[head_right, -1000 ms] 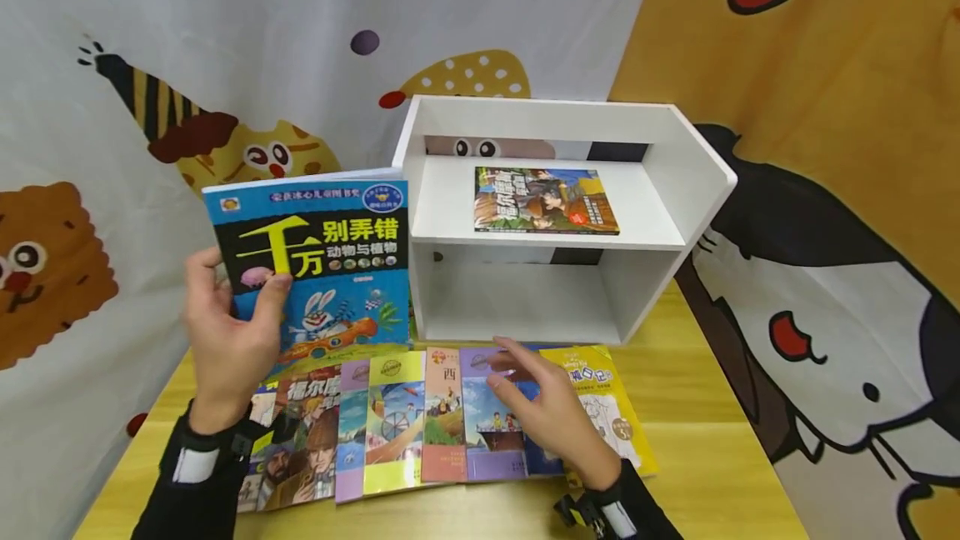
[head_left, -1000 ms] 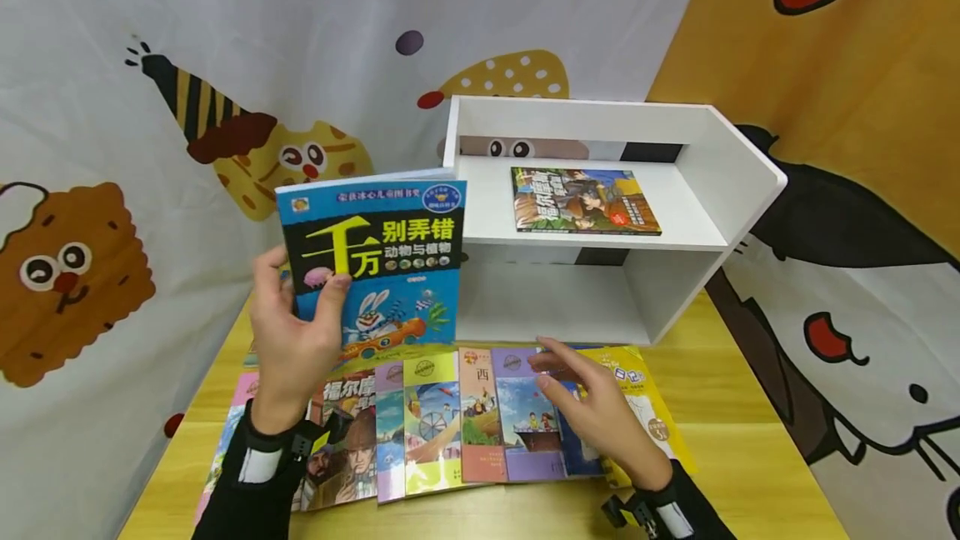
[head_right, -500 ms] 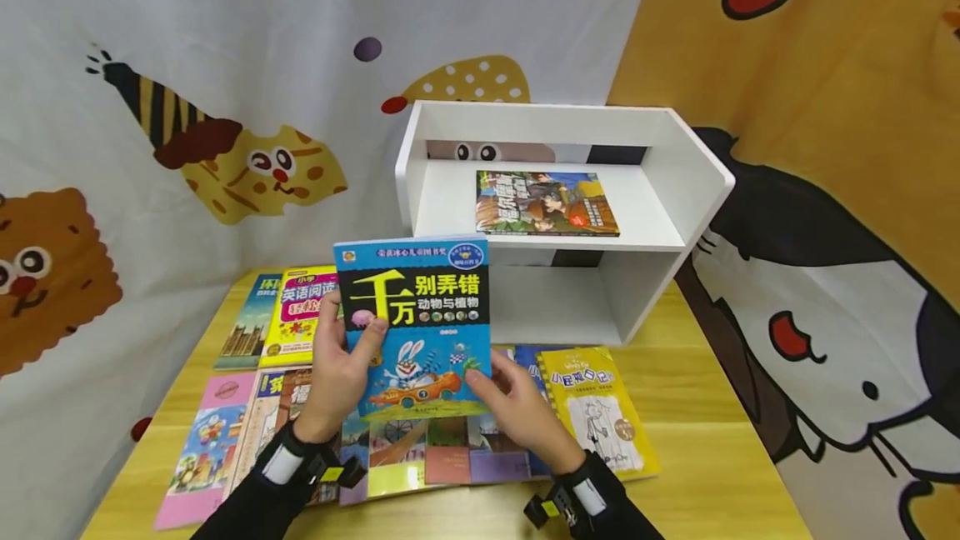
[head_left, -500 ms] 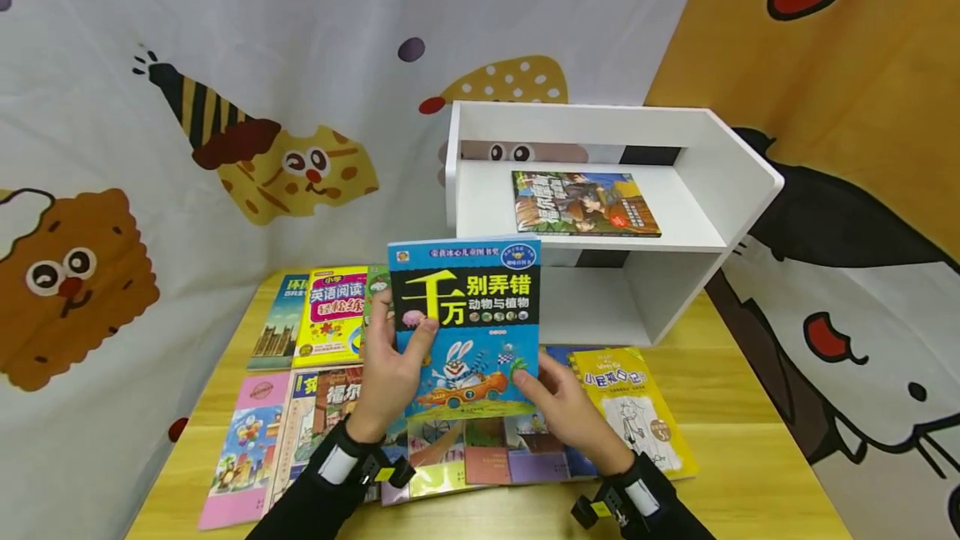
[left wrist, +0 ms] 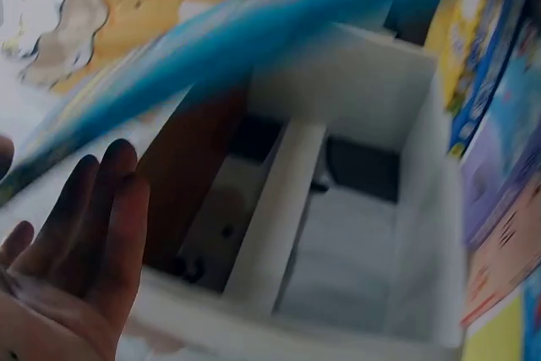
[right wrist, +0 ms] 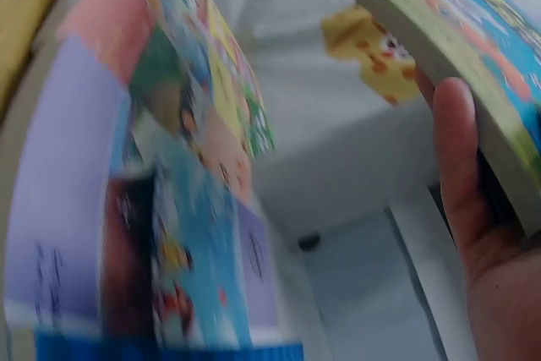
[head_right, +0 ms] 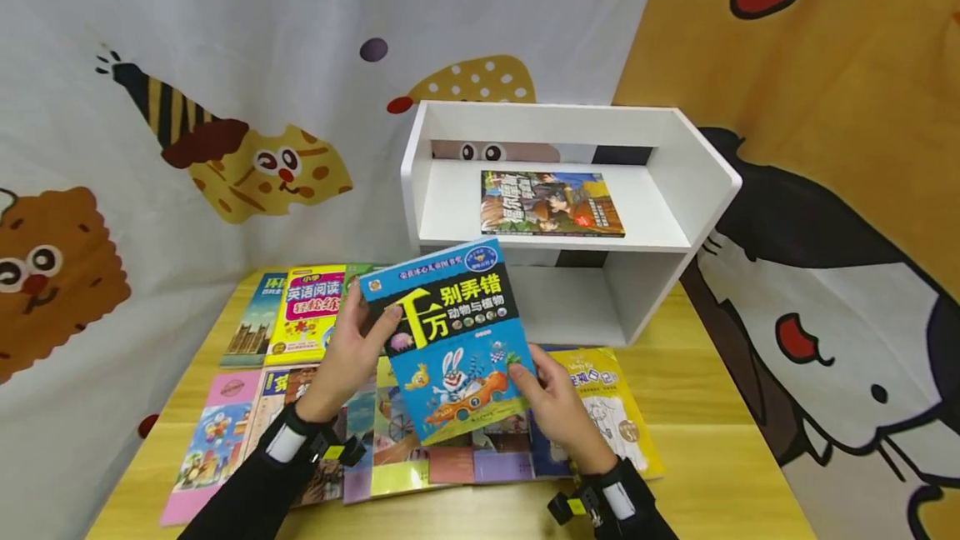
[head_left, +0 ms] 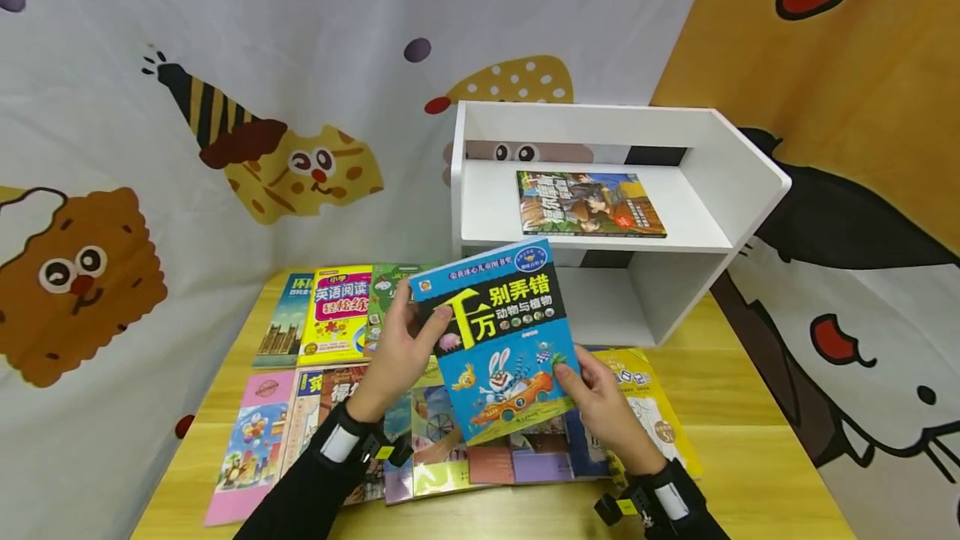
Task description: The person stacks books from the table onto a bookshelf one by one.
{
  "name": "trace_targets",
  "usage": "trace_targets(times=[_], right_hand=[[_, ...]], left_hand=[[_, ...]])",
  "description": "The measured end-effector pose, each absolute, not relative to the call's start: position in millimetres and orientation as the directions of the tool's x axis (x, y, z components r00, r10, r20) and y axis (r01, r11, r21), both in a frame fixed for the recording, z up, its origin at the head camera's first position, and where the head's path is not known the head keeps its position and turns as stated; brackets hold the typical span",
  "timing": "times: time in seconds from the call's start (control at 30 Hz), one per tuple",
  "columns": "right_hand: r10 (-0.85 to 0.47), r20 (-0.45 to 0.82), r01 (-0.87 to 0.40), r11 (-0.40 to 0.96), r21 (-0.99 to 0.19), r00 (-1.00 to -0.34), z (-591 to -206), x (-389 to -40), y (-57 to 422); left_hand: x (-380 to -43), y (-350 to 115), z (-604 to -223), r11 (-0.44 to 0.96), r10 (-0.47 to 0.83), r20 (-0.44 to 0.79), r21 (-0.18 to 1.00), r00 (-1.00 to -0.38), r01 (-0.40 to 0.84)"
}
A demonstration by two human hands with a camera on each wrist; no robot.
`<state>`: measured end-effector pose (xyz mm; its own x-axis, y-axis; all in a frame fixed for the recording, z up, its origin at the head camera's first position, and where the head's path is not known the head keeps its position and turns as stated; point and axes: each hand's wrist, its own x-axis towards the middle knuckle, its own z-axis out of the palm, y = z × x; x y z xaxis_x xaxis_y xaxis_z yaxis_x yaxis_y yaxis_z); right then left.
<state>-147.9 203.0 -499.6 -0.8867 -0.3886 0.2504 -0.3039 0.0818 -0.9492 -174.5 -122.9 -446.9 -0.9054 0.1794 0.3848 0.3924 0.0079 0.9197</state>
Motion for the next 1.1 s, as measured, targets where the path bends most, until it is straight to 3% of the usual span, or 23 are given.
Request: trace_targets(times=[0.17, 0.3, 0.43, 0.6, 0.77, 0.93, 1.1], right_hand=[[-0.463, 0.204, -0.283, 0.107, -0.953, -0.863, -495, -151, 235], [-0.502, 0.161, -0.265, 0.143, -0.954, -0.85, -494, -154, 251], [-0.5, 0.106, -0.214, 0.163, -0.963, -0.859, -497, -154, 261], [-0.408, 0.014, -0.128, 0.254, -0.959, -0.913, -502, -150, 266], [-0.286, 0.001, -0.079, 0.261, -0.962, -0.958, -504, -149, 268], [-0.096, 0.062, -0.073, 0.116, -0.991, -0.993, -504, -148, 267], [0.083, 0.129, -0.132, -0.024, -0.991, -0.988, -502, -140, 253]], left_hand=[[-185, -138, -439, 0.067, 0.287, 0.375, 0.91, -0.881, 0.409], [-188, -133, -439, 0.129, 0.458, 0.273, 0.921, -0.846, 0.368], [-184, -122, -447, 0.18, 0.526, 0.194, 0.926, -0.828, 0.331], [-177, -112, -461, 0.196, 0.493, 0.201, 0.922, -0.846, 0.333], [-173, -103, -463, 0.103, 0.461, 0.28, 0.926, -0.842, 0.364], [-168, -94, -459, 0.034, 0.382, 0.34, 0.924, -0.859, 0.38], [-160, -83, -458, 0.021, 0.265, 0.412, 0.901, -0.872, 0.432]])
